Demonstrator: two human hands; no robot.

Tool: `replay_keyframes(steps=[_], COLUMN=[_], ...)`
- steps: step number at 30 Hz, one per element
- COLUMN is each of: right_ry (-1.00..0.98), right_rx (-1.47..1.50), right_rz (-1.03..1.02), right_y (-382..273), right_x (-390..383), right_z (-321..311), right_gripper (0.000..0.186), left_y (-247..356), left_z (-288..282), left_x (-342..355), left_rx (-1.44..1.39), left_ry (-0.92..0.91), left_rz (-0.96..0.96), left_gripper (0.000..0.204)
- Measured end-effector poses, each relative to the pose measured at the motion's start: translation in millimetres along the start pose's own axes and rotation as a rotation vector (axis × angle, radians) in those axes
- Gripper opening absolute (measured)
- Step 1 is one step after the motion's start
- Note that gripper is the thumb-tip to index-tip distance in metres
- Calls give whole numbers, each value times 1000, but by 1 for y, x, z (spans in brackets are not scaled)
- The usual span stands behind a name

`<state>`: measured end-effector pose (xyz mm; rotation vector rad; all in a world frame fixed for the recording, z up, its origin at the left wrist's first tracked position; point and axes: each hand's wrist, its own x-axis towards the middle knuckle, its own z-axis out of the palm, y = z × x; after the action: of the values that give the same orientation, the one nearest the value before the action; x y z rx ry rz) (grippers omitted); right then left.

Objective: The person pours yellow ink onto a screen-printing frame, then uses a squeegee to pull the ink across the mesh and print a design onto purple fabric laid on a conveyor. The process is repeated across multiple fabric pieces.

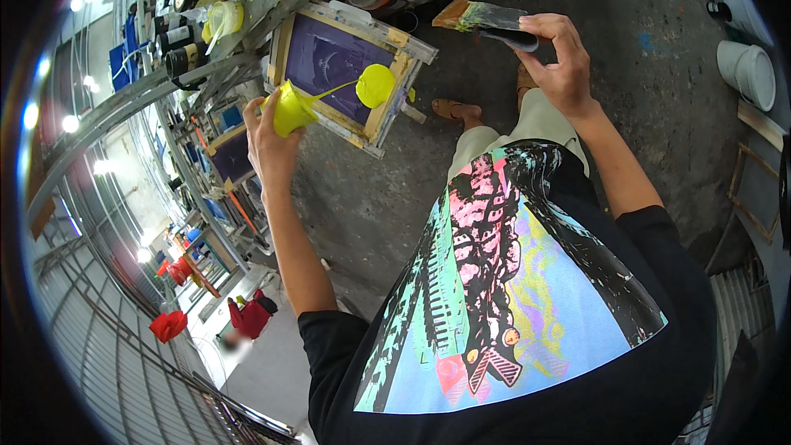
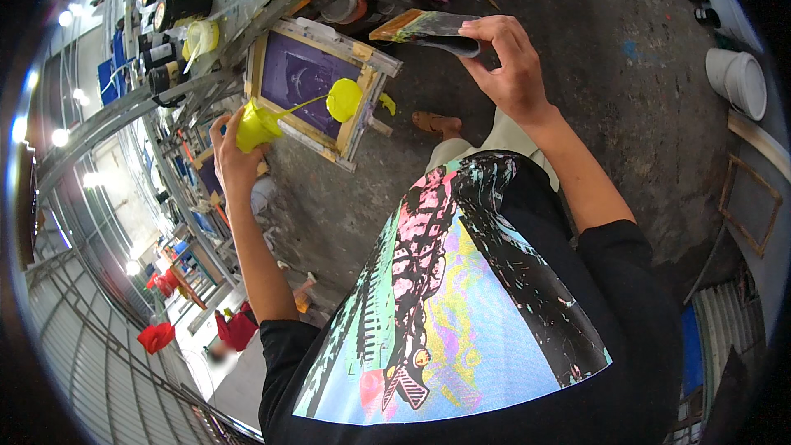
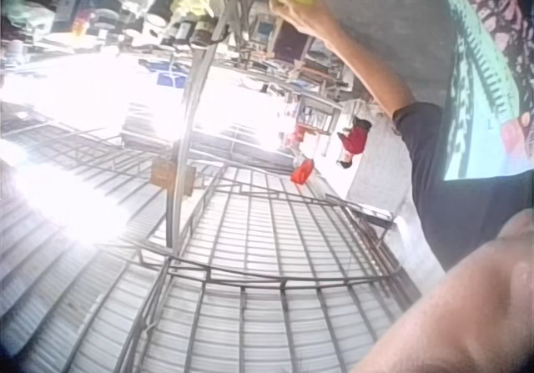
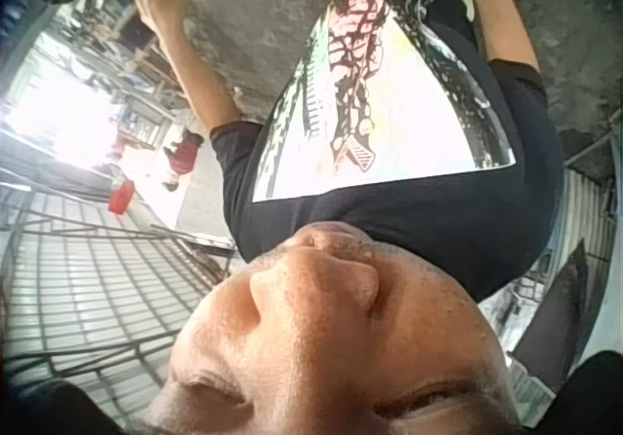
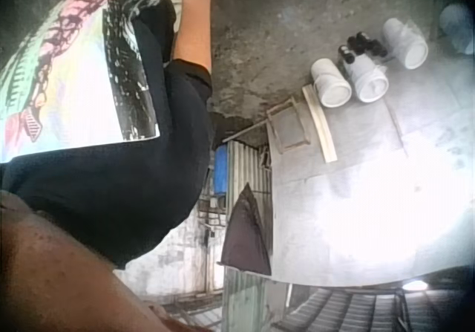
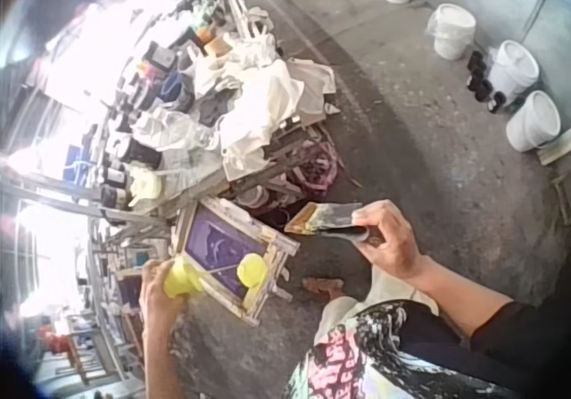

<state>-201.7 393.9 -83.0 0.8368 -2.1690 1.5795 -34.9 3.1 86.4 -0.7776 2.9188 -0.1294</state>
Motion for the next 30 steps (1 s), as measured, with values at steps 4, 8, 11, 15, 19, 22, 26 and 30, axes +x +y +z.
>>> replay_keyframes(steps=[4,8,11,15,19,22,26,30], right_ry=[-6,-10,-4,-10,-4,-4,-3,-6], right_rx=[17,40,40,29,28,20,16,9], right_rz=[27,69,63,50,13,-6,-2,-6], right_y=[-1,-3,-2,-2,0,-1,0,3], right_x=[0,-1,0,-1,-1,1,1,0], right_z=[2,4,5,6,7,7,7,7], right_gripper=[43,42,41,42,43,43,44,44], left_y=[-10,-19,-21,-29,-36,-37,-37,-37], left_z=[-3,-6,-8,-8,-2,-3,-2,-4], left_x=[1,1,1,1,3,2,3,4], left_rx=[-7,1,-24,-97,-157,-183,-178,-196], left_ry=[65,39,41,23,-8,-31,-31,-30], left_rz=[27,9,18,67,86,86,72,76], left_gripper=[78,73,75,83,91,92,94,94])
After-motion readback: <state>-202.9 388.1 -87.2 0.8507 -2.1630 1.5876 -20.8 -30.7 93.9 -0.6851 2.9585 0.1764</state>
